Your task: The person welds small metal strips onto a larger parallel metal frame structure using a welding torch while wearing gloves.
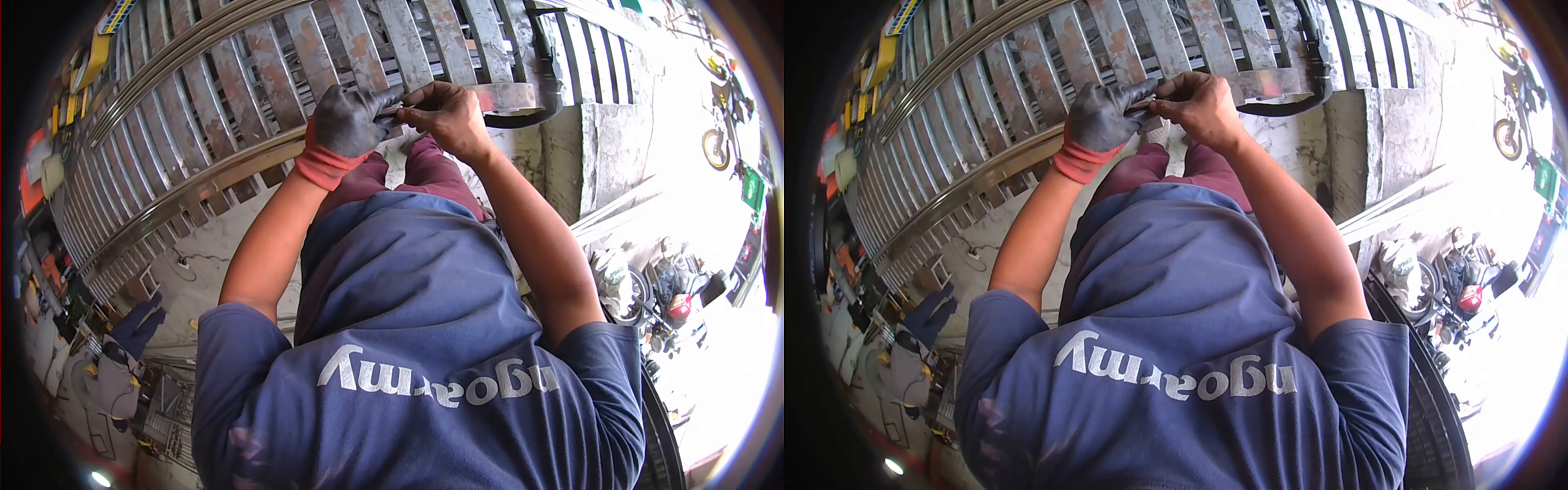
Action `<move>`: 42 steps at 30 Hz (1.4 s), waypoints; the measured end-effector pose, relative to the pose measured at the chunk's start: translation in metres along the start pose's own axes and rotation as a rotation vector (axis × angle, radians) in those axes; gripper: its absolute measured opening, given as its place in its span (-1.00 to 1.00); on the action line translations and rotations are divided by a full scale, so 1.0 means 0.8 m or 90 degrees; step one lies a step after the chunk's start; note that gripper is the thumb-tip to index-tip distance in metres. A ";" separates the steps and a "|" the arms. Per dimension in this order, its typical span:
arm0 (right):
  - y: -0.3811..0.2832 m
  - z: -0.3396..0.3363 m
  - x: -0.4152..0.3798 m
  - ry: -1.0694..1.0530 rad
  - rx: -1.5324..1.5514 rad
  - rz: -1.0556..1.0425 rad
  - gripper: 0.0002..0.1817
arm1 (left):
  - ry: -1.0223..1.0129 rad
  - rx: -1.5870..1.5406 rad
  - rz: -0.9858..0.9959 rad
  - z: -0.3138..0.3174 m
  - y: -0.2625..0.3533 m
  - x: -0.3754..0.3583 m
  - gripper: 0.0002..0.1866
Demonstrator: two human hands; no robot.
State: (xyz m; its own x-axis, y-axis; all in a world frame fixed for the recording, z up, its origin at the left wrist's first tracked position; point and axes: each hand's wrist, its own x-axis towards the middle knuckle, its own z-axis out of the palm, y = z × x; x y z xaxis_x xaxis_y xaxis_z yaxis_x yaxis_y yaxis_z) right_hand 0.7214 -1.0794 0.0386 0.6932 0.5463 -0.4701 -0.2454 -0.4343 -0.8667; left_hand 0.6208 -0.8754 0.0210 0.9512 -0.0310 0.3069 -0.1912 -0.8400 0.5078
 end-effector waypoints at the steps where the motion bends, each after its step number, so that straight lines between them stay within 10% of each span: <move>1: -0.001 0.000 0.000 -0.001 -0.006 -0.002 -0.75 | 0.000 -0.006 0.003 0.002 -0.002 0.000 -0.50; 42: -0.008 -0.007 0.007 -0.023 -0.050 -0.034 -0.66 | -0.007 0.069 0.026 0.004 -0.003 -0.004 -0.39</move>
State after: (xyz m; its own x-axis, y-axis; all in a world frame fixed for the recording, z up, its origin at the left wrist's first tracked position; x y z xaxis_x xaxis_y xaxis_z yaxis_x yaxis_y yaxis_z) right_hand 0.7309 -1.0775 0.0426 0.6790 0.5943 -0.4310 -0.1539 -0.4589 -0.8751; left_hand 0.6192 -0.8753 0.0162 0.9457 -0.0722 0.3169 -0.2038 -0.8914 0.4048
